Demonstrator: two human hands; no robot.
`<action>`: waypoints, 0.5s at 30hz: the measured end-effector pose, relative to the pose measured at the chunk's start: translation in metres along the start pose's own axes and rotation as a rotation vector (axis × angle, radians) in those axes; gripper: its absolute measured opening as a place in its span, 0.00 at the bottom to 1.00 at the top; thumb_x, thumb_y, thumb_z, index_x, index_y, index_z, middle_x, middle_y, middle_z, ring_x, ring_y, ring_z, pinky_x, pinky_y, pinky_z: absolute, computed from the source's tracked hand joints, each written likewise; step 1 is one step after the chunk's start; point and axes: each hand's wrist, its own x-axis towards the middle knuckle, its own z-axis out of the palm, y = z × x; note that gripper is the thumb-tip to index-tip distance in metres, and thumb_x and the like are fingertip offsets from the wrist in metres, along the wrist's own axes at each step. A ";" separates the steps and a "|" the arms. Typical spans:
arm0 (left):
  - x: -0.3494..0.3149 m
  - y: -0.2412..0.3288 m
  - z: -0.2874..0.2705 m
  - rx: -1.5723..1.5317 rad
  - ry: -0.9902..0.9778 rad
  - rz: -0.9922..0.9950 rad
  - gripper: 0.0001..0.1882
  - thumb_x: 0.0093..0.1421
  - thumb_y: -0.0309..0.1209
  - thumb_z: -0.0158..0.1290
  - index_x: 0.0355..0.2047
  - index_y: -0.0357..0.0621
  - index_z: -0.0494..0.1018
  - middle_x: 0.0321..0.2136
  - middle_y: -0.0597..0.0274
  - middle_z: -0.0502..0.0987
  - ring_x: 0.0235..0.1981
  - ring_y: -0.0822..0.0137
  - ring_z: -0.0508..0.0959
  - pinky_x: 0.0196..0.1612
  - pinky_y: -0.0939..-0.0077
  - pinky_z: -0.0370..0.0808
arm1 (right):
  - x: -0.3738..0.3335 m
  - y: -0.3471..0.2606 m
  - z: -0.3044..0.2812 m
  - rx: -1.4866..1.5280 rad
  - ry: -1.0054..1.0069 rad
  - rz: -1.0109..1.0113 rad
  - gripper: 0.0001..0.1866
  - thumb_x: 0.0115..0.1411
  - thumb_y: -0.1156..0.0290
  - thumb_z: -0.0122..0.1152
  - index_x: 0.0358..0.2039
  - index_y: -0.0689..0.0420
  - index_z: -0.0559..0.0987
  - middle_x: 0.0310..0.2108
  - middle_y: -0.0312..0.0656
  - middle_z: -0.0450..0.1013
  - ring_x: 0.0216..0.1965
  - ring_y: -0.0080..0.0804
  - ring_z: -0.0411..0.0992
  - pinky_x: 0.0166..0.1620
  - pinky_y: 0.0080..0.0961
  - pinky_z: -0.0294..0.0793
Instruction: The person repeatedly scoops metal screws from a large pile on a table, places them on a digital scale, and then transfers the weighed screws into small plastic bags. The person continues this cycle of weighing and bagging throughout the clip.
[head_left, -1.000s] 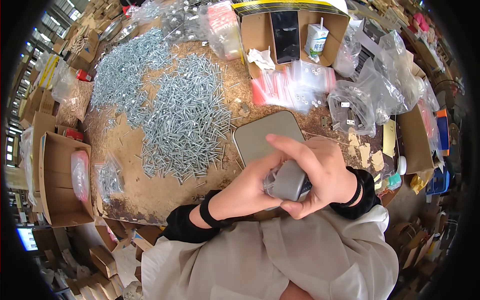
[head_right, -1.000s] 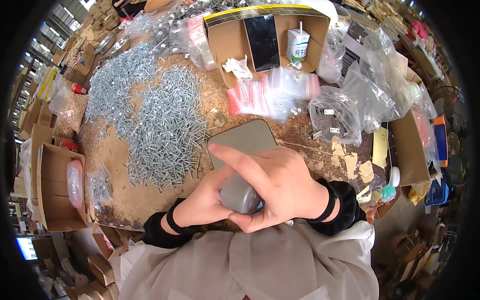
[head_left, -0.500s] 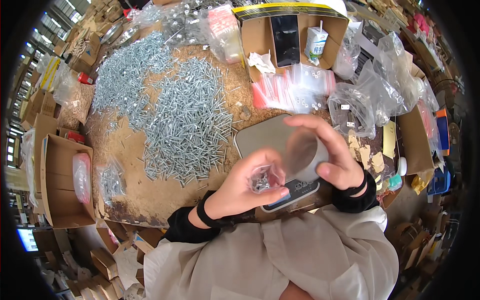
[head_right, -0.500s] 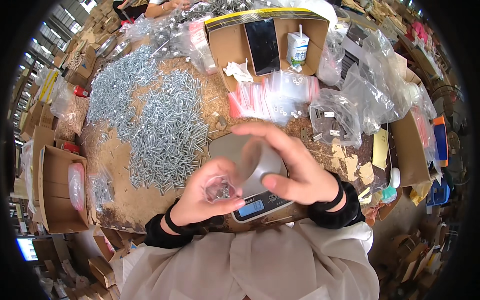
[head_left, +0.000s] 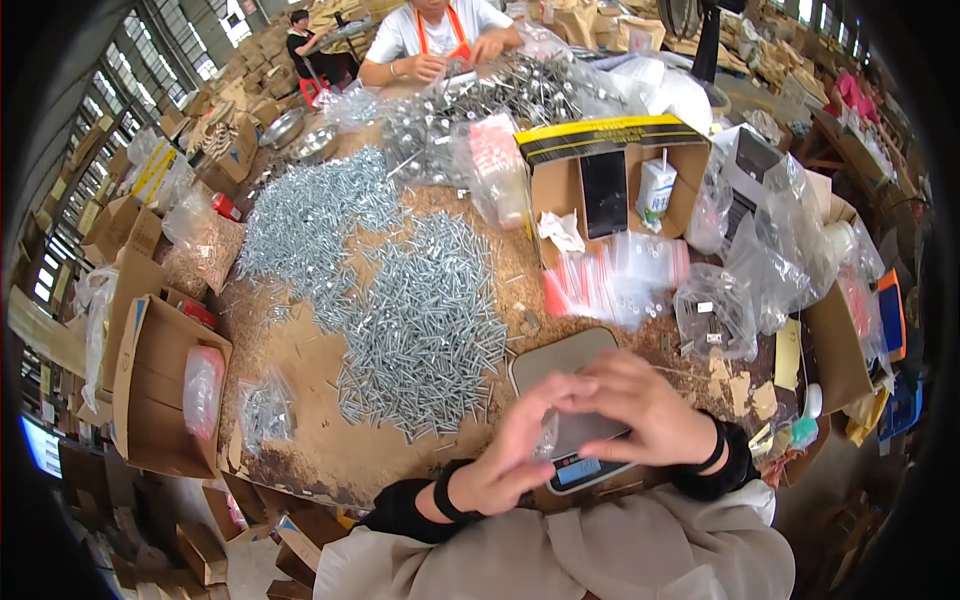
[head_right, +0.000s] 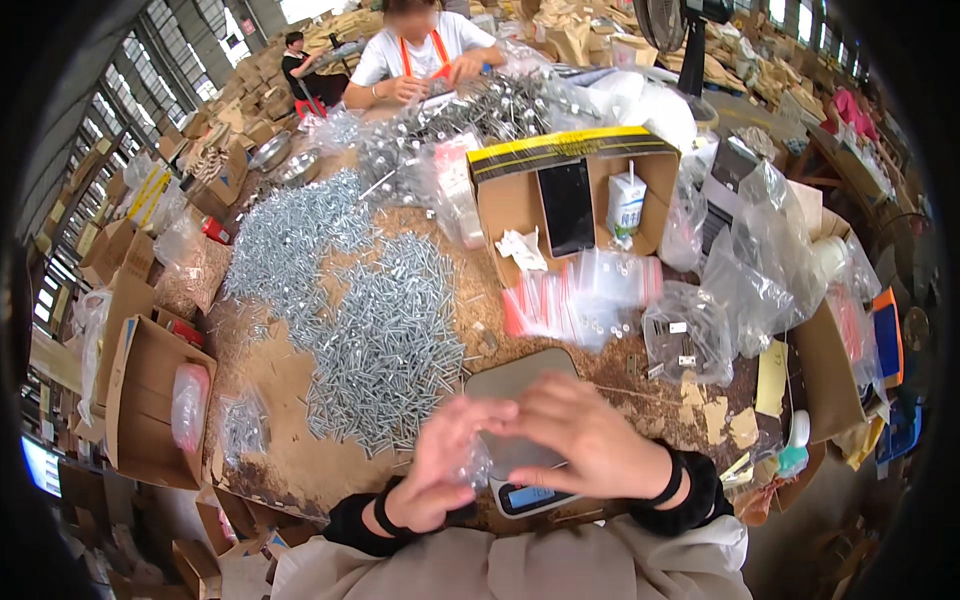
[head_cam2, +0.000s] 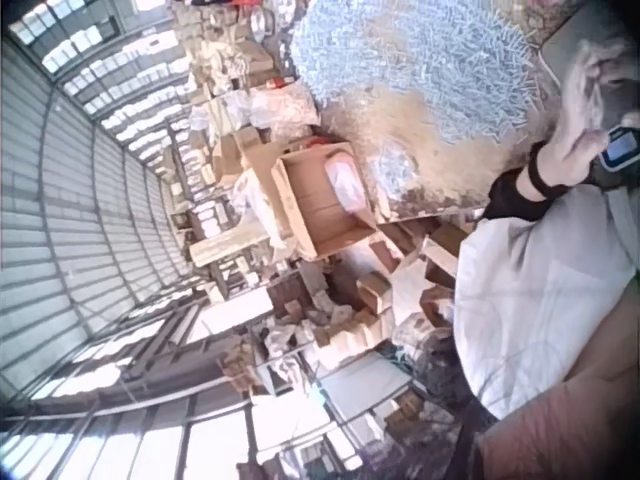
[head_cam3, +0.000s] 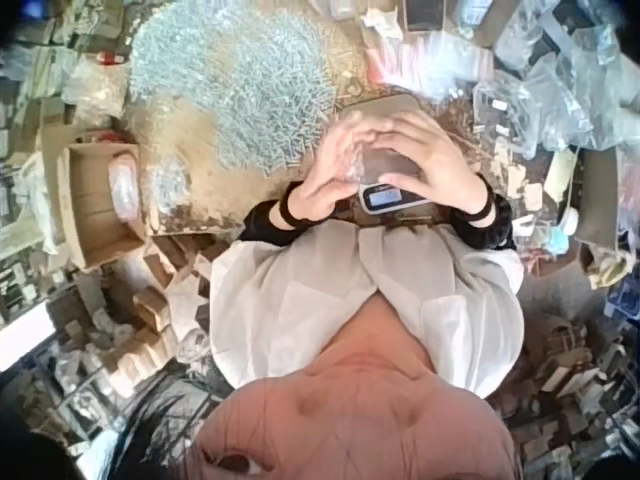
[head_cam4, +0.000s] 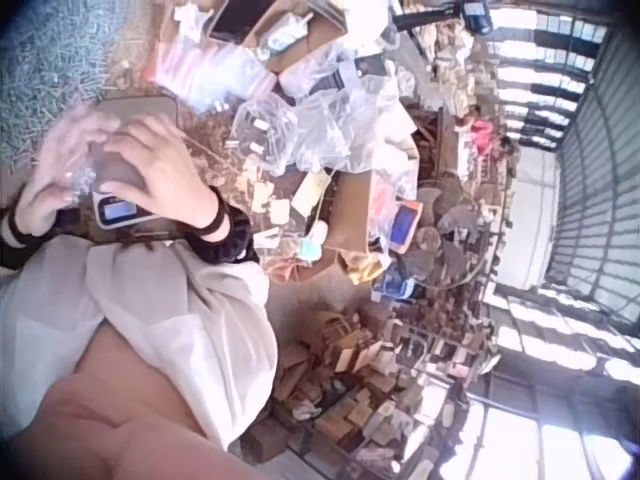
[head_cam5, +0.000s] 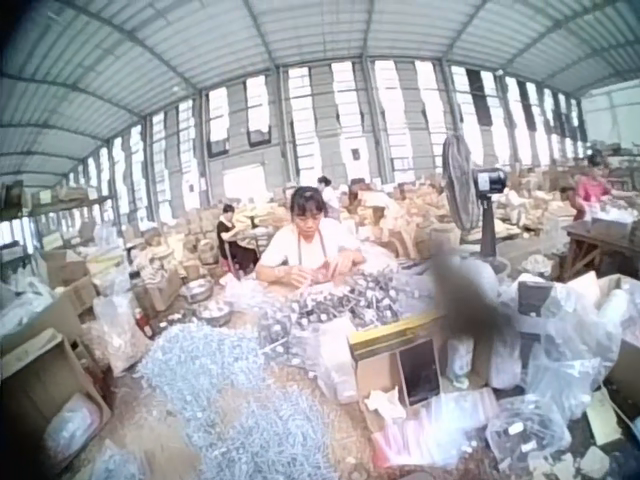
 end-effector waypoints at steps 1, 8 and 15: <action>0.000 0.002 -0.004 0.132 -0.134 -0.025 0.37 0.66 0.43 0.44 0.69 0.34 0.49 0.68 0.43 0.55 0.72 0.44 0.48 0.71 0.46 0.42 | 0.000 -0.005 0.002 0.080 0.031 -0.047 0.21 0.56 0.58 0.70 0.45 0.57 0.79 0.43 0.47 0.74 0.49 0.49 0.71 0.54 0.45 0.69; 0.004 0.008 0.002 0.226 -0.197 0.063 0.31 0.65 0.41 0.50 0.64 0.38 0.62 0.65 0.45 0.61 0.68 0.45 0.56 0.68 0.49 0.50 | -0.013 -0.006 0.016 0.224 0.153 -0.185 0.08 0.58 0.67 0.68 0.33 0.56 0.81 0.31 0.40 0.75 0.29 0.42 0.74 0.34 0.35 0.75; 0.011 0.017 0.000 0.568 -0.067 0.148 0.10 0.49 0.27 0.68 0.31 0.43 0.79 0.27 0.66 0.77 0.28 0.61 0.78 0.34 0.67 0.73 | -0.011 -0.009 0.012 0.124 0.253 -0.286 0.05 0.52 0.76 0.66 0.25 0.54 0.76 0.22 0.35 0.68 0.21 0.35 0.70 0.27 0.29 0.72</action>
